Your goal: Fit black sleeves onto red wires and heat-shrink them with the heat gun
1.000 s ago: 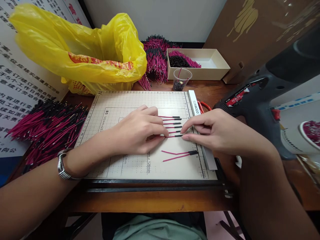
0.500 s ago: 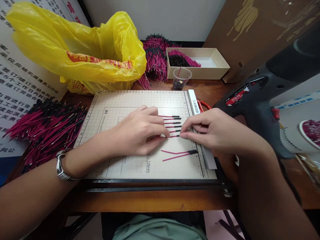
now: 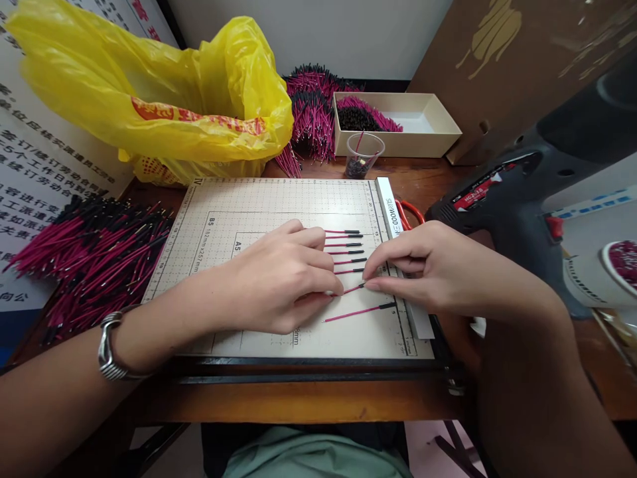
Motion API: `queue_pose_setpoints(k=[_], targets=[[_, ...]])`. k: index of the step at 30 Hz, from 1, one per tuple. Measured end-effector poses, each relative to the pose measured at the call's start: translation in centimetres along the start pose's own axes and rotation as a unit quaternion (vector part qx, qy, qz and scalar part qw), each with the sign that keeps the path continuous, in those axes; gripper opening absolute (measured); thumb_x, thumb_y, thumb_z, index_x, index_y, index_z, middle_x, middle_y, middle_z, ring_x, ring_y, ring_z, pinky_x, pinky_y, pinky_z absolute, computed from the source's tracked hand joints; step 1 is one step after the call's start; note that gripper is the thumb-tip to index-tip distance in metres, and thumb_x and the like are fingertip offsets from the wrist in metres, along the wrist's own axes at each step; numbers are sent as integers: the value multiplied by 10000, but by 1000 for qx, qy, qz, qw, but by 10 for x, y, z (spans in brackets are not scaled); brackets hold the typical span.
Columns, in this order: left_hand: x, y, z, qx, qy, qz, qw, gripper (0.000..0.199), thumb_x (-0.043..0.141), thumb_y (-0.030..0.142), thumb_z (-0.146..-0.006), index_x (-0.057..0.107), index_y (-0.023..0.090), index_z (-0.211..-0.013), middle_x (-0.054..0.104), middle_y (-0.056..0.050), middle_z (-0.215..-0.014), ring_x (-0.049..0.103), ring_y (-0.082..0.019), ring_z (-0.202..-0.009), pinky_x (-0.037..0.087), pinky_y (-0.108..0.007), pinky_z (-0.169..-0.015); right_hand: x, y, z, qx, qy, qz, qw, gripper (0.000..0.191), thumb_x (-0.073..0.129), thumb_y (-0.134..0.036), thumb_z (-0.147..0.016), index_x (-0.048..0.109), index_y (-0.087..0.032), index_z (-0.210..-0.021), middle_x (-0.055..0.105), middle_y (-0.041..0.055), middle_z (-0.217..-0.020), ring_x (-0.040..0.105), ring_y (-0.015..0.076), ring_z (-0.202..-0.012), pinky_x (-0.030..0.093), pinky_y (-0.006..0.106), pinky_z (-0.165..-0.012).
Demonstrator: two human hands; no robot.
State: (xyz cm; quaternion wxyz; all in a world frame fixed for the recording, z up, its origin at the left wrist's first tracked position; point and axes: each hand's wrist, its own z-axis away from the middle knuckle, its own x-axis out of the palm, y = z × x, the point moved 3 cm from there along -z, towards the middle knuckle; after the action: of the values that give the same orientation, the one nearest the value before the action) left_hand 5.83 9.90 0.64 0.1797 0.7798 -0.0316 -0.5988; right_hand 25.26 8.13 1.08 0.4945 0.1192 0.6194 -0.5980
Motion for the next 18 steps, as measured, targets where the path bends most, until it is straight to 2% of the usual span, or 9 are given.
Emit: queue_pose_setpoints(k=[5, 10, 18], targets=[[-3, -1, 1, -10, -8, 8, 1000, 196, 553, 167, -934, 742, 213, -904, 744, 0, -815, 516, -200, -809, 318, -366, -744, 0, 0, 0, 4, -9, 30, 1000, 161, 625, -202, -814, 785, -186, -808, 700, 7, -689, 535, 105, -597, 392, 259, -592], [0, 1, 0, -20, -16, 19, 999, 204, 574, 208, -925, 739, 187, -1044, 754, -3, -891, 525, -204, -850, 334, -373, -786, 3, 0, -2, 3, 6, 52, 999, 145, 637, -180, -807, 765, -187, -740, 670, -16, -628, 512, 93, -558, 366, 271, -576], [3, 4, -1, -14, 23, -24, 999, 209, 556, 179, -936, 761, 176, -974, 742, 8, -816, 501, -195, -793, 304, -370, -727, 5, 0, -3, -7, 10, 39, 999, 137, 645, -172, -797, 759, -197, -725, 688, -34, -638, 533, 84, -561, 363, 265, -574]])
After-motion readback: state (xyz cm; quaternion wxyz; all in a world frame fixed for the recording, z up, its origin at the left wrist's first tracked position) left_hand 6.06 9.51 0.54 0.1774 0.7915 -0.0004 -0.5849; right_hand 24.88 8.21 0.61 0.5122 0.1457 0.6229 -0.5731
